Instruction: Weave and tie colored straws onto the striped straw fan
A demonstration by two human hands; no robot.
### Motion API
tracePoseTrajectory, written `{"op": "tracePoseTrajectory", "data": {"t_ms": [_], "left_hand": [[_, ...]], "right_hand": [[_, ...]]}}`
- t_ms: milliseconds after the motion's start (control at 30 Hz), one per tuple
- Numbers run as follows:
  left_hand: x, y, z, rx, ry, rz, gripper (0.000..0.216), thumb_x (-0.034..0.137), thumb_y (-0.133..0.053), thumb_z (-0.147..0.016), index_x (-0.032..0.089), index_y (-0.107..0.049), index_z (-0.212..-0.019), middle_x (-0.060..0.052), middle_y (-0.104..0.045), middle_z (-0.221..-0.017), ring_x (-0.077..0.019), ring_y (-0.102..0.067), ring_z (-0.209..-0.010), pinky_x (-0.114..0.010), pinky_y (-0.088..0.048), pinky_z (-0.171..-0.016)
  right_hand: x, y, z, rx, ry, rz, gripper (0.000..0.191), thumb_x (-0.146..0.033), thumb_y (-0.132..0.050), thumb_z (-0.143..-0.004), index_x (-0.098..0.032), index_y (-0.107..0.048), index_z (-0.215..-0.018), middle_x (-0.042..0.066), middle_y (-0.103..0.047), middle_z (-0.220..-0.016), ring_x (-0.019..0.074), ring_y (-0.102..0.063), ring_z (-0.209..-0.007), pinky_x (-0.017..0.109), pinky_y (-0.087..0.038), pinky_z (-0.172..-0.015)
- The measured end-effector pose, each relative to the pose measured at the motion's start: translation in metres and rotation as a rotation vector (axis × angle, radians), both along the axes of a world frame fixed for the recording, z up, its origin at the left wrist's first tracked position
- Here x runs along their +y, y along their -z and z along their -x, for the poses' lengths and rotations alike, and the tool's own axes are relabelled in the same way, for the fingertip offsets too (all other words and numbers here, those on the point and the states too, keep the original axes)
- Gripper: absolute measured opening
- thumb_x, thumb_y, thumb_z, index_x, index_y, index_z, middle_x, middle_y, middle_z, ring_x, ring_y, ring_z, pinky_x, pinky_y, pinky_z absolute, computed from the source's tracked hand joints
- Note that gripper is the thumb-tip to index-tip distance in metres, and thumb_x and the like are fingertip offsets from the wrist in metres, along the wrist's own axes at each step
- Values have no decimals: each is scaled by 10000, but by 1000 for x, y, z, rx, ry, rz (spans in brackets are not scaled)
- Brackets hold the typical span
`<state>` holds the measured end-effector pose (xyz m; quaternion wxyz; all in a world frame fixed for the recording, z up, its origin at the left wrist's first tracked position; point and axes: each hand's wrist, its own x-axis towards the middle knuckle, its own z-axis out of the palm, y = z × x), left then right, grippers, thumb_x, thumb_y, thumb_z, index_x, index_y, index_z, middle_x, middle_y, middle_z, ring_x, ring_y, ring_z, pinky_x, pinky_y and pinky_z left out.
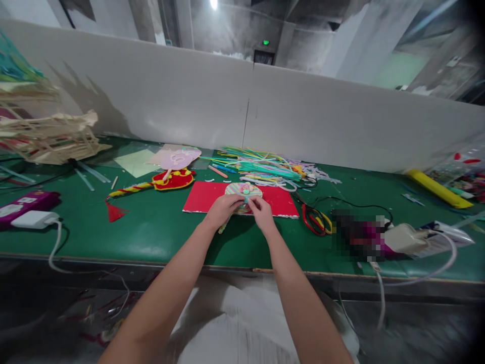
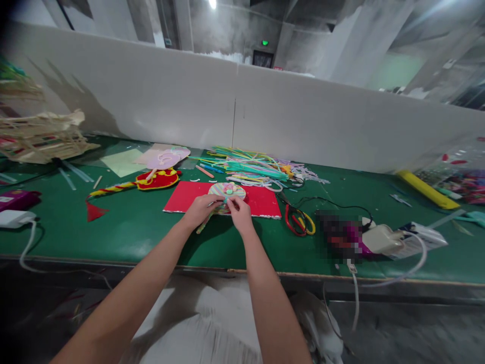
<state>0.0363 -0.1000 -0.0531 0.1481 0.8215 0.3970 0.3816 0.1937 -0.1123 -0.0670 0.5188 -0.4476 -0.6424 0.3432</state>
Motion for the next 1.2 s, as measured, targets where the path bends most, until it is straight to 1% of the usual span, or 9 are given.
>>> {"op": "tracePoseTrajectory", "data": {"t_ms": [133,267,467,700,867,967,1067,1200], "left_hand": [[0,2,0,40,-23,-41,251,317,-438,-828,230,-640,-949,-26,-676,-891,-147,-601,-809,-231,-430,-741],[1,5,0,57,-53,-58,245,327,-441,-826,243,-637,-946,-27,-673,-912,-154,-600,-829,-249,-424,-767],[-1,5,-1,147,-53,-106,255,309,-421,-838,230,-608,-994,-41,-664,-953,-164,-599,-865,-271,-427,-777],[-4,2,-2,257,-72,-275,245,282,-403,-852,174,-599,-953,-52,-677,-911,-152,-616,-824,-283,-436,-768],[-5,2,-5,257,-125,-399,220,269,-431,-832,162,-610,-903,-54,-687,-850,-144,-622,-747,-280,-440,-738],[-6,2,-7,253,-154,-447,207,256,-444,-819,155,-615,-874,-56,-687,-809,-146,-620,-717,-281,-440,-723],[-8,2,-10,256,-181,-467,198,238,-450,-810,150,-617,-868,-63,-683,-794,-152,-617,-713,-286,-435,-722],[-8,4,-13,261,-215,-445,202,228,-446,-810,154,-619,-884,-69,-679,-795,-162,-614,-723,-301,-426,-740]], "right_hand": [[0,0,0,1,10,-8,262,-441,-485,-760,-194,-558,-712,-2,-554,-654,150,-511,-645,253,-415,-623],[0,0,0,2,25,-19,269,-445,-486,-755,-193,-565,-707,-8,-547,-648,145,-504,-630,251,-406,-617],[1,3,-1,-20,60,-24,279,-451,-477,-759,-192,-573,-713,-5,-553,-645,153,-508,-630,259,-401,-615],[1,3,0,-37,71,-36,298,-452,-477,-757,-173,-574,-717,5,-559,-661,153,-509,-635,265,-403,-628],[1,3,0,-31,69,-40,292,-444,-469,-766,-176,-580,-738,10,-577,-681,159,-524,-650,270,-414,-640],[-1,2,2,-31,83,-48,289,-439,-466,-770,-177,-584,-741,13,-585,-685,158,-529,-645,270,-420,-637],[-4,0,5,-19,109,-57,277,-427,-471,-770,-175,-584,-749,20,-592,-701,159,-534,-655,269,-425,-641],[-4,1,7,10,135,-51,247,-401,-475,-772,-176,-578,-768,25,-596,-715,160,-535,-661,271,-426,-650]]}}
